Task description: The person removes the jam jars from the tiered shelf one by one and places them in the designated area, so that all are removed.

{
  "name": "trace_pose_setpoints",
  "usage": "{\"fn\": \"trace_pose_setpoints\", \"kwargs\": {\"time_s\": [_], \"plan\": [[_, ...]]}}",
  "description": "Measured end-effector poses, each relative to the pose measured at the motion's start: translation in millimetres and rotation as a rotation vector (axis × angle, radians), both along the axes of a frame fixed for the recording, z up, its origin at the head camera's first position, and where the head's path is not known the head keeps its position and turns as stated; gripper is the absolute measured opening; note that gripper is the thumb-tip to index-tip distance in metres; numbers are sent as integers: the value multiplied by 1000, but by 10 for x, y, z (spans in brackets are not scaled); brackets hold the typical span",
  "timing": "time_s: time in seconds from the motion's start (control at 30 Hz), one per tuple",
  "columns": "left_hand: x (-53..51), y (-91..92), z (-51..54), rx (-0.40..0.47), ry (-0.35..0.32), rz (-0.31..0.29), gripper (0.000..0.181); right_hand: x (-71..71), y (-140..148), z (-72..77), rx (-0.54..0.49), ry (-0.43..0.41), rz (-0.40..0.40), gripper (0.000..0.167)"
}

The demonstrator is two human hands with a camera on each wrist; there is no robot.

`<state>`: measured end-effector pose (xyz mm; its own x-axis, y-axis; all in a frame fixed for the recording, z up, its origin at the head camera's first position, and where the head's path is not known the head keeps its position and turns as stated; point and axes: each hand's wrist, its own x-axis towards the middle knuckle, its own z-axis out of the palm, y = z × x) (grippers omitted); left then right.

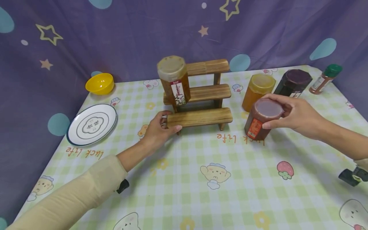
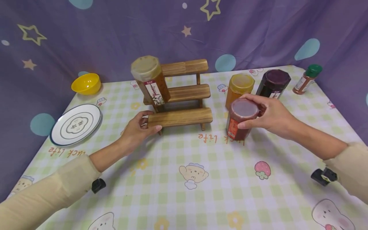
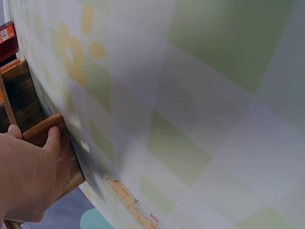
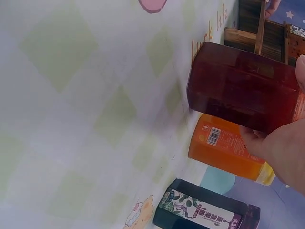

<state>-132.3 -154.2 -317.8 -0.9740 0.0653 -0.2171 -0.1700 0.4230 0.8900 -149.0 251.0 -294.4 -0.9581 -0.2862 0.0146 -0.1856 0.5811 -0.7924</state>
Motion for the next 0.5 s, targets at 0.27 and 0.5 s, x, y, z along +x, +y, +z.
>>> {"fn": "trace_pose_setpoints", "kwargs": {"time_s": [0.27, 0.5], "plan": [[9, 2, 17, -11, -3, 9, 70, 11, 7, -23, -21, 3, 6, 73], [10, 6, 12, -8, -6, 5, 71, 24, 20, -31, -69, -7, 36, 75]]}}
